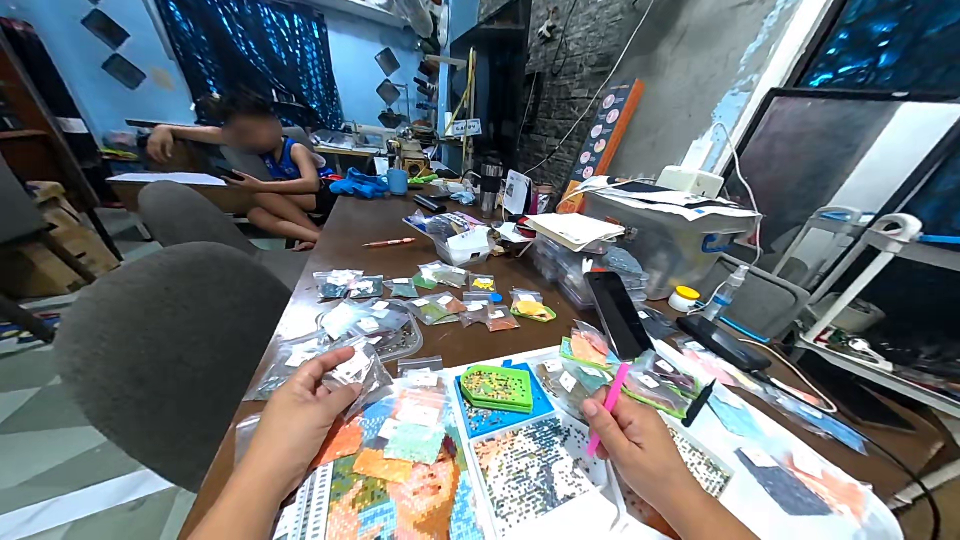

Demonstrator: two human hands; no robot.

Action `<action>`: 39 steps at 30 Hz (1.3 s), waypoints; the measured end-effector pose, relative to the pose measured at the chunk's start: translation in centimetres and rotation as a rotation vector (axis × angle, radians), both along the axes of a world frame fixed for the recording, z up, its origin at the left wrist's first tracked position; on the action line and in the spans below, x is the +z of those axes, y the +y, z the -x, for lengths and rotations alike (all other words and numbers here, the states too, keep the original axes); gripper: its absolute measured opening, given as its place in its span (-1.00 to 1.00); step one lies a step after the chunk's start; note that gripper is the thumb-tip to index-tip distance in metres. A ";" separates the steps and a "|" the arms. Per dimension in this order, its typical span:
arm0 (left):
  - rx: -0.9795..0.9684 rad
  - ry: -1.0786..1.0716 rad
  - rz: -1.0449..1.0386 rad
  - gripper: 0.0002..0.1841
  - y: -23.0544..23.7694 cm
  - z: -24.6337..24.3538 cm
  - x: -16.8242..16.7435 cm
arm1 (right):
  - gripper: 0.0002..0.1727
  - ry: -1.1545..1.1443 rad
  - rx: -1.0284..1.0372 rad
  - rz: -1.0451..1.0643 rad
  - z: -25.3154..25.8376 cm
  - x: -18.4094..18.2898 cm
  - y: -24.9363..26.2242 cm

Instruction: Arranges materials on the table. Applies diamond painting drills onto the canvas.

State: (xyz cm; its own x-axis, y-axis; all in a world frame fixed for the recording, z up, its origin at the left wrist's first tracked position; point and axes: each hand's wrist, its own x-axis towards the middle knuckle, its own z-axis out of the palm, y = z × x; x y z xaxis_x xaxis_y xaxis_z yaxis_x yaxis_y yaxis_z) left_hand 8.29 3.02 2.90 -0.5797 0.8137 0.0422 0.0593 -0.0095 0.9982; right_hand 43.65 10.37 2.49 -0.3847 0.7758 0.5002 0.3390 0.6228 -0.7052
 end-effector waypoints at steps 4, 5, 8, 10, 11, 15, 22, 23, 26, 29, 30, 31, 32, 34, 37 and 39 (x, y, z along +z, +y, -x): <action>-0.040 0.027 -0.008 -0.50 -0.1 -0.1 0.0 | -0.55 -0.040 0.036 0.028 -0.1 0.1 -0.1; -0.056 0.039 -0.015 -0.52 -0.1 0.0 0.0 | -0.55 -0.046 0.046 0.037 -0.1 0.1 -0.2; -0.089 0.086 -0.040 -0.67 -0.1 0.1 -0.4 | -0.57 -0.031 0.076 0.054 0.0 0.1 -0.3; -0.102 0.094 -0.021 -0.77 -0.1 0.2 -0.5 | -0.60 0.017 0.079 0.049 0.2 0.1 -0.4; -0.103 0.092 0.000 -0.79 0.0 0.3 -0.4 | -0.61 0.042 0.065 0.043 0.2 0.1 -0.3; -0.090 0.091 0.044 -0.79 0.0 0.2 -0.3 | -0.66 0.089 0.007 0.061 0.3 0.4 -0.4; -0.106 0.123 0.061 -0.78 0.0 0.3 -0.3 | -0.64 0.037 0.255 0.176 0.1 0.4 -0.6; -0.106 0.120 0.060 -0.78 0.0 0.2 -0.3 | -0.64 0.031 0.243 0.172 0.1 0.4 -0.6; -0.106 0.109 0.059 -0.78 0.0 0.2 -0.2 | -0.67 0.052 0.135 0.136 0.3 0.4 -0.5; -0.106 0.114 0.064 -0.78 0.1 0.2 -0.2 | -0.71 0.091 0.064 0.133 0.4 0.5 -0.5; -0.106 0.117 0.068 -0.78 0.0 0.2 -0.3 | -0.71 0.092 0.083 0.141 0.4 0.5 -0.5; -0.105 0.121 0.072 -0.78 0.0 0.2 -0.3 | -0.70 0.085 0.122 0.148 0.3 0.5 -0.6; -0.107 0.123 0.072 -0.78 0.0 0.2 -0.2 | -0.68 0.071 0.167 0.154 0.1 0.5 -0.6; -0.110 0.121 0.071 -0.78 0.0 0.2 -0.2 | -0.65 0.039 0.218 0.164 0.0 0.5 -0.6; -0.112 0.116 0.069 -0.78 0.0 0.2 -0.2 | -0.65 0.029 0.161 0.134 0.1 0.4 -0.5; -0.112 0.120 0.072 -0.79 0.0 0.2 -0.2 | -0.68 0.061 0.082 0.112 0.3 0.5 -0.5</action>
